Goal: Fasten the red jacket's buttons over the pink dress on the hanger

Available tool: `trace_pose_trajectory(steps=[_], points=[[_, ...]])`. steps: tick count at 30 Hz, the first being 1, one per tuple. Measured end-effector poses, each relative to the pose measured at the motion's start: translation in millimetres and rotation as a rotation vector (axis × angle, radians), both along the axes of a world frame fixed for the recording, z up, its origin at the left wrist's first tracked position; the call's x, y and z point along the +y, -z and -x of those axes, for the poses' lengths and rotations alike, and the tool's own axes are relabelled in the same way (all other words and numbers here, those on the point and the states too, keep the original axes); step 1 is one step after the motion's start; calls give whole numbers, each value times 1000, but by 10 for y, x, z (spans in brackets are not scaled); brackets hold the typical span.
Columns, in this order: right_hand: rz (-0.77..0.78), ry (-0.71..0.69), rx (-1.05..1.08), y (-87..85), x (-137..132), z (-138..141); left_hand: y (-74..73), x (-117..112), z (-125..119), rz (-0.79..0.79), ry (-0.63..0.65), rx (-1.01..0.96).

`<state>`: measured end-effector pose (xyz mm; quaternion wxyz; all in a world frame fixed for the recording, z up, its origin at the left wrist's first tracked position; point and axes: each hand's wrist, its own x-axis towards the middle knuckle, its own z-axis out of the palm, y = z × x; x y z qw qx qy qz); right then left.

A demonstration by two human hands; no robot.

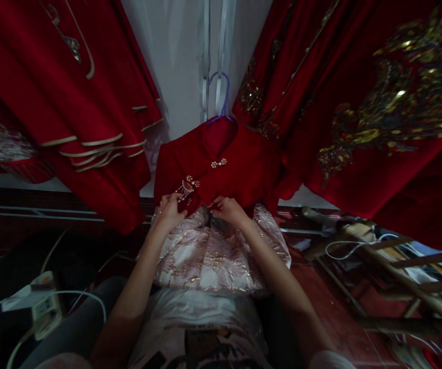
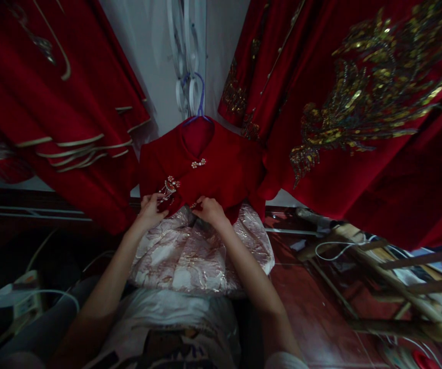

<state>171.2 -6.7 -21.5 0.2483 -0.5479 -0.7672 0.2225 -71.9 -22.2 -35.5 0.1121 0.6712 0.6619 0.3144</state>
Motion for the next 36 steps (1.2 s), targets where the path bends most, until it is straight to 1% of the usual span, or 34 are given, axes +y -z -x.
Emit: trace_pose_trajectory(steps=[3, 5, 7, 10, 12, 14, 17, 20, 23, 26, 29, 31, 33, 35, 36], points=[[-58, 25, 49, 103, 25, 96, -79, -76, -66, -71, 56, 129], [-85, 42, 147, 148, 42, 153, -68, -110, -124, -66, 128, 123], [-111, 70, 241, 171, 55, 194, -18, -129, -187, -54, 160, 96], [-127, 100, 328, 174, 68, 224, 66, -124, -266, -59, 131, 114], [-109, 100, 393, 165, 79, 221, 91, -103, -299, -55, 125, 124], [-85, 93, 471, 155, 95, 204, 81, -78, -316, -56, 126, 94], [-45, 50, 526, 157, 125, 171, 3, -57, -332, -104, 107, -17], [-55, 30, 465, 188, 134, 157, -100, -78, -369, -176, 114, -113], [-168, 31, 304, 225, 101, 175, -126, -138, -437, -197, 148, -165], [-269, 66, 181, 227, 38, 206, -32, -196, -508, -189, 149, -213], [-300, 87, 158, 187, 3, 213, 96, -208, -542, -167, 143, -259], [-268, 87, 165, 147, 20, 187, 148, -191, -544, -164, 134, -300], [-178, 67, 208, 97, 61, 129, 171, -168, -540, -163, 138, -346], [-64, 10, 284, 31, 99, 45, 180, -145, -538, -163, 152, -397], [-8, -39, 321, -11, 107, -1, 184, -133, -539, -161, 159, -424]])
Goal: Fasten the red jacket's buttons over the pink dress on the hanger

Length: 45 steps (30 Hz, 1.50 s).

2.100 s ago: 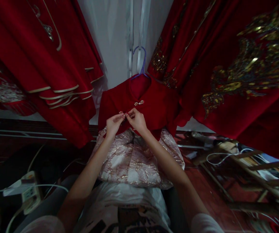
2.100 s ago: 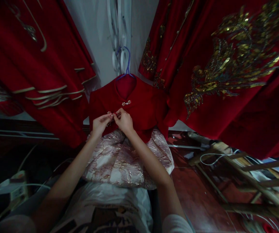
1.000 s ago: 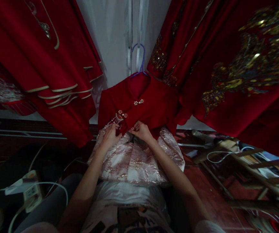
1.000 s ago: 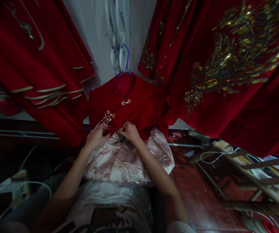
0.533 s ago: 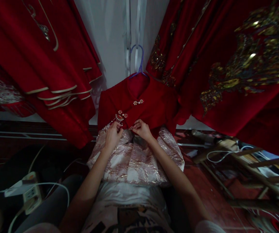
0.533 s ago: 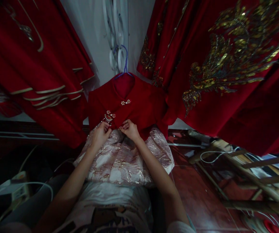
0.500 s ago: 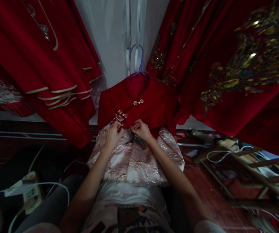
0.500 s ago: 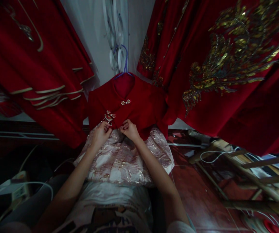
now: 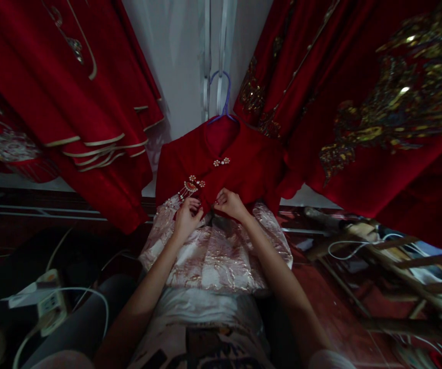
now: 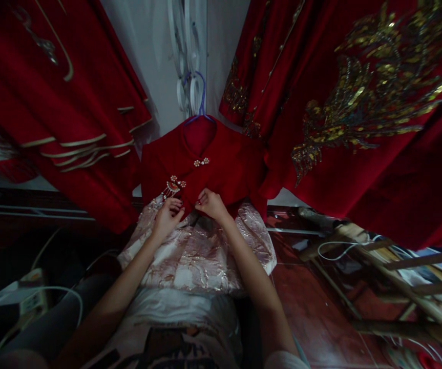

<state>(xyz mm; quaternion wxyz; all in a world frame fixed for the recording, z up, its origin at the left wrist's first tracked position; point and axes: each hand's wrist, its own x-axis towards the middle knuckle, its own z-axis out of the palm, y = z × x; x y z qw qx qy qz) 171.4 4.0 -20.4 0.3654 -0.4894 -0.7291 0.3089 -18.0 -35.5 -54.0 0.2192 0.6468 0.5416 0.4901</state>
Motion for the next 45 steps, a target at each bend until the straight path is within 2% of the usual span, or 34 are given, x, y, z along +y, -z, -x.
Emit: trace_pose_trajectory(steps=[4, 7, 13, 19, 23, 28, 32, 36, 45], points=[[162, -279, 69, -202, -61, -128, 25, 76, -9, 39, 64, -74], [194, -376, 101, -321, -150, -92, 38, 157, -4, 53, 116, -123], [5, -212, 128, -345, -218, 118, 34, 222, -2, 119, 95, -80], [-129, -298, -34, -295, -219, 132, 76, 216, -33, 133, -13, -5], [-135, -234, -81, -155, -141, 119, 116, 246, -21, 101, -37, -145], [-163, -69, -113, 18, -76, 150, 66, 242, 30, 239, 94, -427], [-188, -19, -98, 52, -119, 236, 18, 226, 60, 283, 110, -541], [-212, -8, -91, 57, -163, 306, 20, 221, 63, 273, 103, -576], [-234, 77, -101, 105, -239, 412, 144, 254, 51, 172, 82, -473]])
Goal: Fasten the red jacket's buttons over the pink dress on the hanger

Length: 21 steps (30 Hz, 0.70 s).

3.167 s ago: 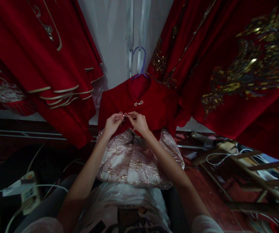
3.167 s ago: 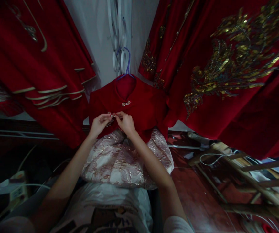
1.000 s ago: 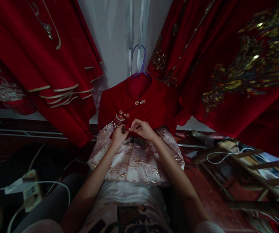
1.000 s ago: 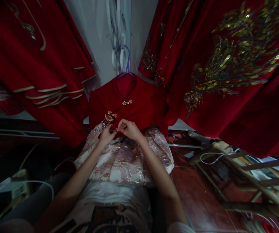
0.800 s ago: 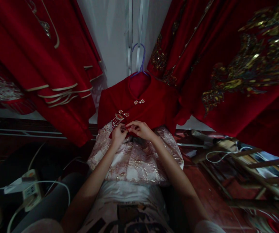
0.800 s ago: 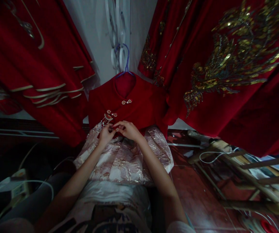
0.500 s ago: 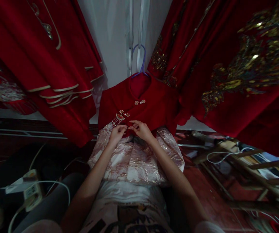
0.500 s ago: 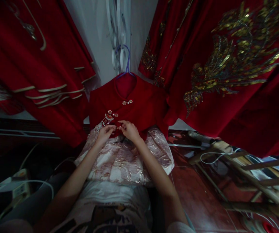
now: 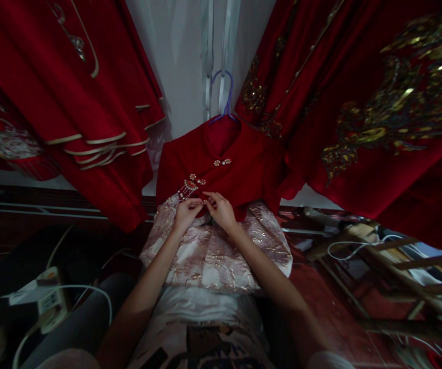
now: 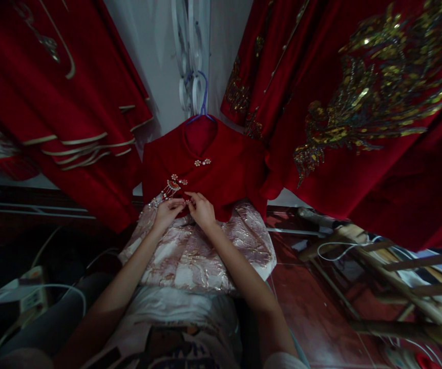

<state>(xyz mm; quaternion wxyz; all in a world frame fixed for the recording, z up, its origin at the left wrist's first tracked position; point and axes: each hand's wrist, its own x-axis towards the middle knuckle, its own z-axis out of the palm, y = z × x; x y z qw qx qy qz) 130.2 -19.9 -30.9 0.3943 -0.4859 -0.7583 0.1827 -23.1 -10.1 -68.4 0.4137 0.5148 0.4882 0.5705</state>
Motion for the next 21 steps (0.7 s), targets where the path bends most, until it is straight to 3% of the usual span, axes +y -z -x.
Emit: trace_pose_trajectory(steps=[10, 15, 21], points=[[-26, 56, -47, 12, -38, 32, 18, -21, 30, -84, -1, 161], [14, 41, -81, -224, -42, -78, 3, -85, -11, -136, -89, 237], [-29, 41, 27, -493, -66, -179, 23, -138, -33, -185, -77, 320]])
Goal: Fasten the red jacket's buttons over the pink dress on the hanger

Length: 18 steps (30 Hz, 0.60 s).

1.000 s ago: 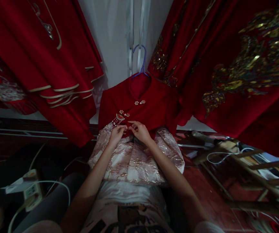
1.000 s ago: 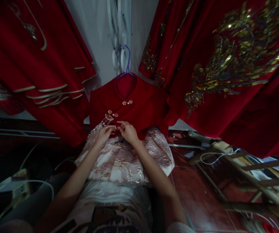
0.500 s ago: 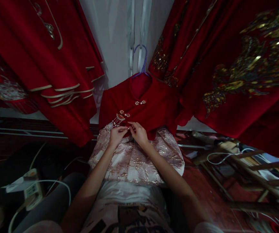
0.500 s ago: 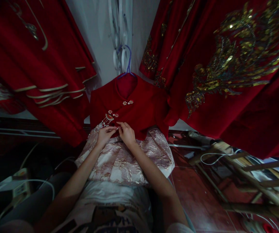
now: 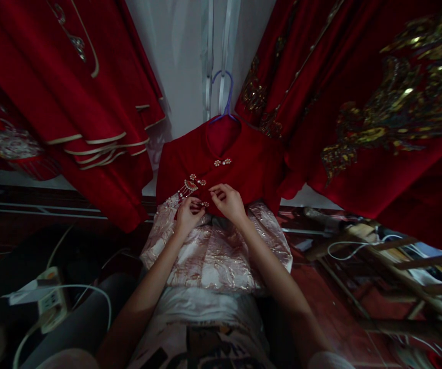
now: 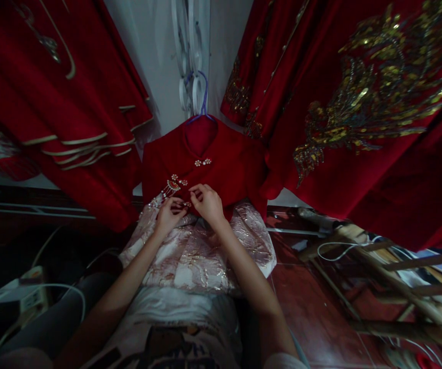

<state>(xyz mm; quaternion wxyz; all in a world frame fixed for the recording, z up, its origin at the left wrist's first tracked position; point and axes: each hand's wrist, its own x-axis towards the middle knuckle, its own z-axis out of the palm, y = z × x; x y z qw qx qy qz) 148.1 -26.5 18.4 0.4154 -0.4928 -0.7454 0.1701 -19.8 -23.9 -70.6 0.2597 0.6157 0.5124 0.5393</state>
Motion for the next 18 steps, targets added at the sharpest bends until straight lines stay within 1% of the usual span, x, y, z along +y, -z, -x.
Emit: trace_pose_trajectory(steps=[4, 9, 11, 14, 18], points=[[62, -46, 33, 4, 18, -9, -42, -22, -5, -1, 23, -27], [76, -37, 61, 12, 60, -60, -148, -69, -29, 62, 36, -177], [75, -35, 72, 5, 74, -87, -166, -71, -39, 88, 34, -213], [74, -35, 88, 9, 92, -113, -141, -47, -41, 100, 31, -223], [86, -41, 95, 38, 108, -117, -75, -1, -33, 56, 9, -200]])
